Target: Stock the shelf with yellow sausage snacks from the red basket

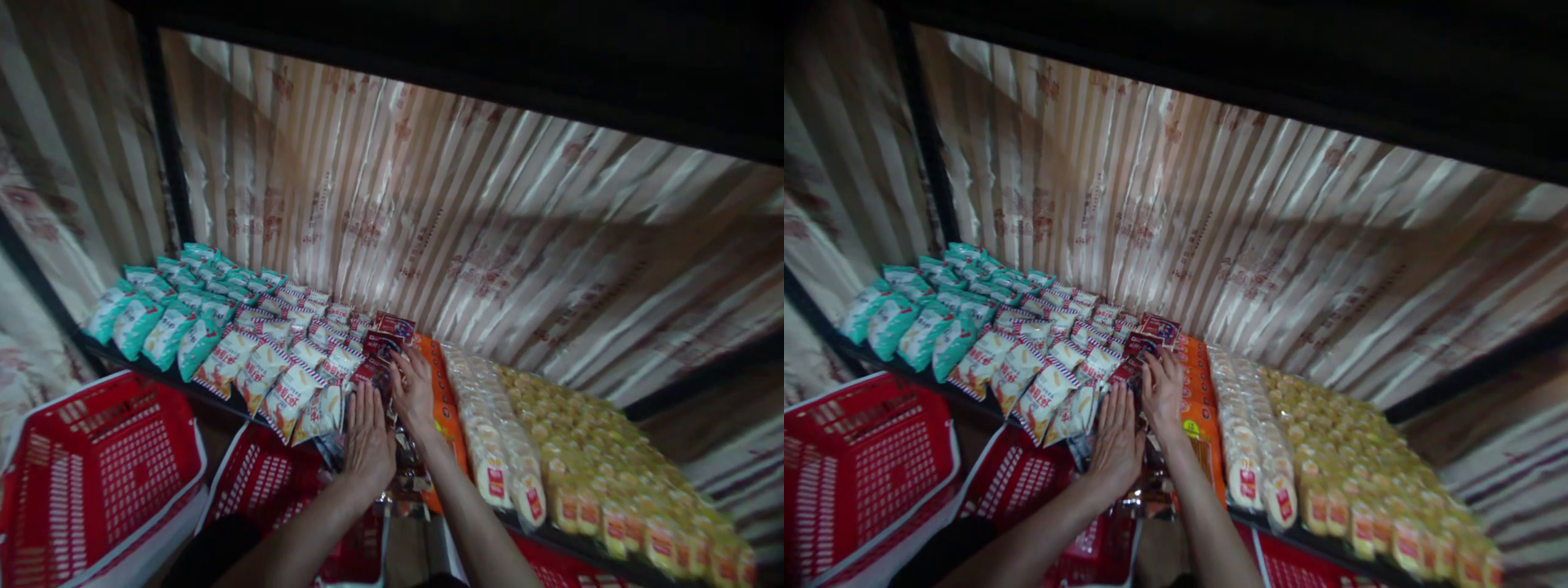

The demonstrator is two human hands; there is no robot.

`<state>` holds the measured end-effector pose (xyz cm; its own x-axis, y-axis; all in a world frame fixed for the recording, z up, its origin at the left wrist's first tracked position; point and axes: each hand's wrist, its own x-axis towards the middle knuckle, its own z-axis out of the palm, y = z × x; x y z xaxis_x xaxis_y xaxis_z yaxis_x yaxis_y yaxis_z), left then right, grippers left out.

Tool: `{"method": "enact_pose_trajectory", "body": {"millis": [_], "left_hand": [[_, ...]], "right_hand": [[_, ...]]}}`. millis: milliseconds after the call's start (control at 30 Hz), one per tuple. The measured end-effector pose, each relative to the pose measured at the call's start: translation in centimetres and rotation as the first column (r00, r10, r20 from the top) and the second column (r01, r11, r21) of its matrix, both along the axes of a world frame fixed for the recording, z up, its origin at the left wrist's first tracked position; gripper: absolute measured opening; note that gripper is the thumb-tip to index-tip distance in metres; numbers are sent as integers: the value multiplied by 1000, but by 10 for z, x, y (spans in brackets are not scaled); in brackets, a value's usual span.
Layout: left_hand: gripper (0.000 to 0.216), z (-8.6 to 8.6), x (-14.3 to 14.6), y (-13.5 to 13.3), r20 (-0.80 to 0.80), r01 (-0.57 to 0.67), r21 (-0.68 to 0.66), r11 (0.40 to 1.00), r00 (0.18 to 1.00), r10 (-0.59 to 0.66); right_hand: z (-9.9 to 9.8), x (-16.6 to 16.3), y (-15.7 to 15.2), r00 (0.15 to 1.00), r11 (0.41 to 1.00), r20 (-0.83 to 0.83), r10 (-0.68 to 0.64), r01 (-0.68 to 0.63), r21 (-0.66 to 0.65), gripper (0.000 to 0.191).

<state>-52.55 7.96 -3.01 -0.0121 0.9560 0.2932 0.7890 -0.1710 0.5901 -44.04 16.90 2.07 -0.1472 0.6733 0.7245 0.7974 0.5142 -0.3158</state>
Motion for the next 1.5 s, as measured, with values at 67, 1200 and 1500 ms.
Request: {"method": "enact_pose_trajectory", "body": {"millis": [67, 1200, 1500], "left_hand": [[60, 4, -5, -9, 10, -2, -25, 1000, 1000, 2], [53, -10, -152, -73, 6, -300, -114, 947, 953, 303], [48, -41, -151, -43, 11, -274, 263, 925, 960, 281]], "right_hand": [[7, -3, -22, 998, 1000, -58, 8, -8, -6, 34], [-40, -104, -95, 989, 859, -112, -92, 22, -512, 44], [-33, -100, -73, 984, 858, -155, -83, -8, -513, 41]]}}
